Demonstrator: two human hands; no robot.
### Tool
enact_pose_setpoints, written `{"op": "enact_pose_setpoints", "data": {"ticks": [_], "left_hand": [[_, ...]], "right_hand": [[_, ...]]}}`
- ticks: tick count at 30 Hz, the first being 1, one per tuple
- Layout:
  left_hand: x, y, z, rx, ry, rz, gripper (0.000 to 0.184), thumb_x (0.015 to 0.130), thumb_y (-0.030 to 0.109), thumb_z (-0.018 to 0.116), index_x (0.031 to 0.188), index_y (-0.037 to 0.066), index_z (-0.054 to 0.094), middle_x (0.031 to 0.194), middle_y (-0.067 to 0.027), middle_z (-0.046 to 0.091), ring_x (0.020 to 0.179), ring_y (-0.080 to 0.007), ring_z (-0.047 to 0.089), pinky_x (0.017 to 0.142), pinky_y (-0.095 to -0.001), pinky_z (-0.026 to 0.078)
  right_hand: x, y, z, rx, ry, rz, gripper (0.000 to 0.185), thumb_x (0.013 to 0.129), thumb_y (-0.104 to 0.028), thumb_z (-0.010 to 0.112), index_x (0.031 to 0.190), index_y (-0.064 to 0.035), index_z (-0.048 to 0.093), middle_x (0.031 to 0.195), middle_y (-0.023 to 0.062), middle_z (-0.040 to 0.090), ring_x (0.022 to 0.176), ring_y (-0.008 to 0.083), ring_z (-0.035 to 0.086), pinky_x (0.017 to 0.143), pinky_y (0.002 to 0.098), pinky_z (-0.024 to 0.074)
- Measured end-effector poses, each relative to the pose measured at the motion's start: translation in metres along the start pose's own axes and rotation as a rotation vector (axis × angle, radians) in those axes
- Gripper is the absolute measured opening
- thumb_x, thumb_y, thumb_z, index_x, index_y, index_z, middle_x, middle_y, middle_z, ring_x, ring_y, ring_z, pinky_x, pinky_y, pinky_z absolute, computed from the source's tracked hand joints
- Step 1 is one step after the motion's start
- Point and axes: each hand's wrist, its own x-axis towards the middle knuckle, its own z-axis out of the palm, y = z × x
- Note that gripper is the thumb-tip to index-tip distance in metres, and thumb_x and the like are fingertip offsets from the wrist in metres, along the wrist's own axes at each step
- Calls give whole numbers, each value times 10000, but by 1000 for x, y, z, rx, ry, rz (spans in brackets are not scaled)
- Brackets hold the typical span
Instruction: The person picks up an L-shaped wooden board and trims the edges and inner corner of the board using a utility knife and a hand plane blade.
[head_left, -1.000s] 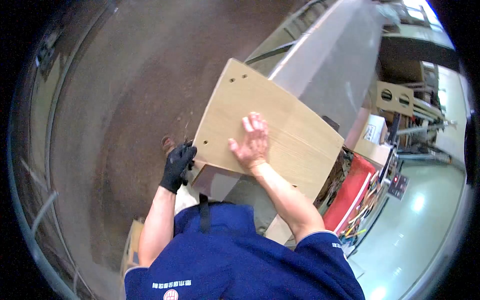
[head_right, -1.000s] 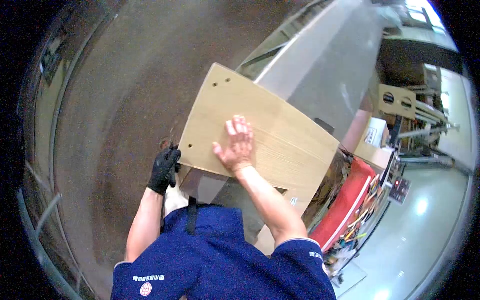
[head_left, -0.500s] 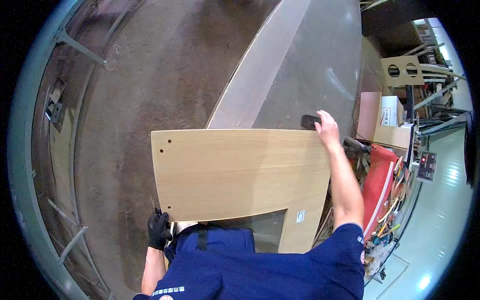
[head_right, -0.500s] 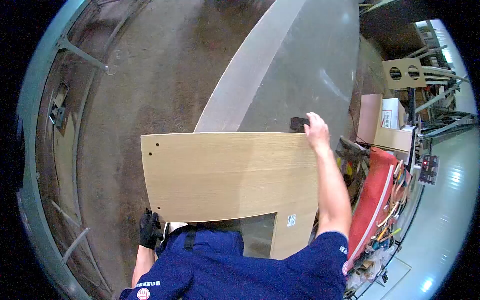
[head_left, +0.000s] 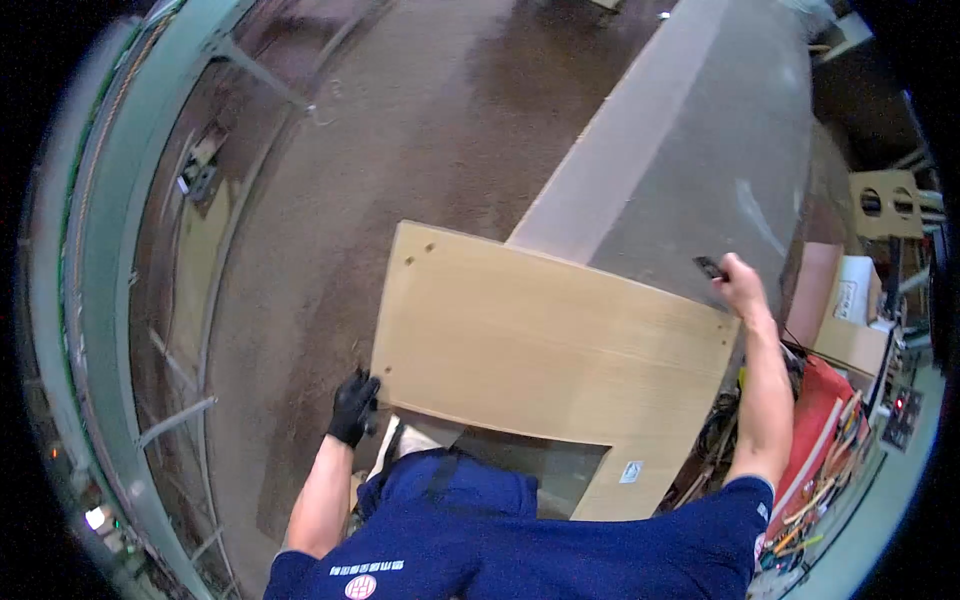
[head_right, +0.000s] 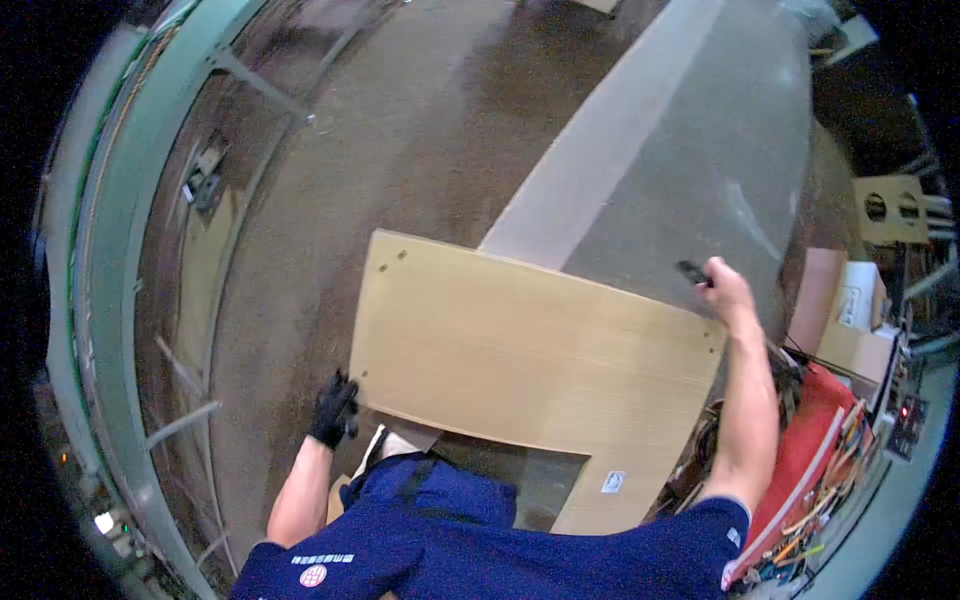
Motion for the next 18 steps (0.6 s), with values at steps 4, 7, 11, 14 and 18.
{"op": "enact_pose_setpoints", "data": {"ticks": [4,7,11,14,18], "left_hand": [[26,49,22,41,19,89,300,907,257,727,1112,42,683,788,7,620,635,-97,527,569,-254,405],[41,86,32,107,-41,120,311,916,284,713,1103,36,700,793,-1,627,654,-104,535,581,-265,413],[56,101,36,460,39,400,371,921,309,681,1131,4,683,875,-109,695,784,-251,645,693,-359,488],[35,121,40,834,227,591,426,944,342,619,1202,3,643,1113,-208,689,1054,-403,642,884,-423,503],[45,88,95,891,156,1008,439,947,336,608,1276,46,590,1237,-196,625,1077,-407,622,885,-454,522]], "right_hand": [[-26,-53,-48,75,303,69,222,909,-151,700,960,-54,506,751,138,571,670,208,550,649,367,473],[-68,-86,-55,405,326,7,206,955,-141,675,946,-24,507,777,28,566,717,112,559,653,288,472],[-137,-133,-10,869,230,74,223,911,-74,732,1011,-59,534,841,-23,526,710,82,572,657,235,485],[-185,-161,43,1095,231,139,208,912,-51,720,1031,-83,551,872,-19,562,732,94,569,668,254,484],[-231,-198,112,1521,113,331,193,962,-182,700,1107,-138,581,908,-42,593,753,73,558,680,241,481]]}}
